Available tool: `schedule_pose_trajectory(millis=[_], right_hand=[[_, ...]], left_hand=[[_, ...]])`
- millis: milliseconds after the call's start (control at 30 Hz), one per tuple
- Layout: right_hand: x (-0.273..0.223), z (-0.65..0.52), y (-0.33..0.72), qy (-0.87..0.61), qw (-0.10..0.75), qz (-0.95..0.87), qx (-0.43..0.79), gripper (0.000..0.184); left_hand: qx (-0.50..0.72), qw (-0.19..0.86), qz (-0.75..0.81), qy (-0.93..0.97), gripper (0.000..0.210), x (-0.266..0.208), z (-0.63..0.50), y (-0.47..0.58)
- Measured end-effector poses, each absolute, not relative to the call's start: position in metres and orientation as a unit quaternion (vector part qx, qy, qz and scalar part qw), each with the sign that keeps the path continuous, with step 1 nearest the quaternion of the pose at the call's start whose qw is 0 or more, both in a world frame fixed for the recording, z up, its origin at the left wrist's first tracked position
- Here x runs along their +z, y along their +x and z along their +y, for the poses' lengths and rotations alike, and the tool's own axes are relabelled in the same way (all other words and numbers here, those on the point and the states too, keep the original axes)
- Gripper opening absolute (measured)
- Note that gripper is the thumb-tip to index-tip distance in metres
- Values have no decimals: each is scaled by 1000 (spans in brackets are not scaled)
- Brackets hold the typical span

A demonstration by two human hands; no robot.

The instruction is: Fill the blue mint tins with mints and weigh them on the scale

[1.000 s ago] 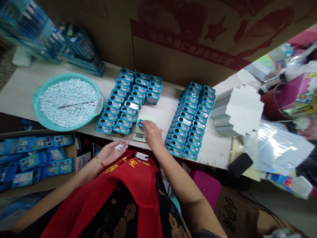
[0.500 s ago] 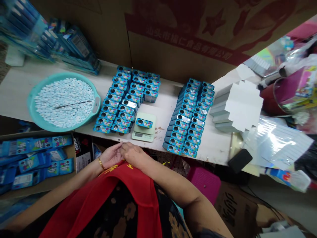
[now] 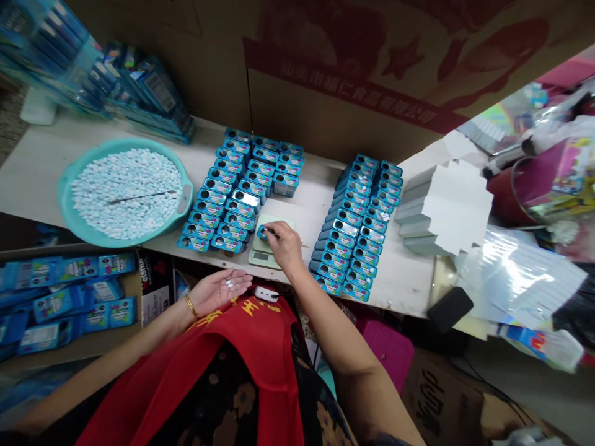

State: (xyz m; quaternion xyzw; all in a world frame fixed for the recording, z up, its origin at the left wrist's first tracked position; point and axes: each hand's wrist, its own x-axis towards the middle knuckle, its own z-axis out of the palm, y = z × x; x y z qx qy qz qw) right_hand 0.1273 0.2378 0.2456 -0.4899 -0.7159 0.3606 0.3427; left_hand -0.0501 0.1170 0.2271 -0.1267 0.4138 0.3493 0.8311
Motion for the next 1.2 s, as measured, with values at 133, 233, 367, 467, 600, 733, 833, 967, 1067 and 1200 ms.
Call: schedule_pose_trajectory(millis=[133, 233, 367, 467, 600, 733, 833, 967, 1067, 1200], right_hand=[[237, 241, 124, -501, 346, -701, 371, 14], [238, 239, 129, -527, 370, -671, 368, 15], [246, 233, 143, -546, 388, -647, 365, 16], [253, 225, 154, -559, 391, -637, 358, 17], [264, 208, 155, -564, 387, -635, 360, 17], [274, 187, 143, -471, 326, -688, 446, 20], [272, 187, 143, -427, 289, -707, 484, 31], [254, 212, 167, -549, 344, -666, 369, 31], [236, 227, 184, -546, 305, -699, 346, 42], [213, 229, 184, -524, 253, -734, 350, 55]], left_hand=[[358, 825, 416, -133, 26, 226, 115, -51], [361, 825, 413, -134, 25, 226, 115, -51], [361, 823, 416, -139, 25, 227, 117, -52], [364, 817, 425, -140, 23, 226, 118, -53], [367, 811, 436, -133, 21, 224, 119, -54], [358, 821, 426, -126, 23, 223, 120, -53], [348, 833, 413, -119, 26, 225, 122, -52], [342, 822, 441, -113, 21, 225, 121, -54], [353, 809, 458, -104, 16, 221, 118, -57], [368, 796, 466, -116, 15, 216, 115, -60]])
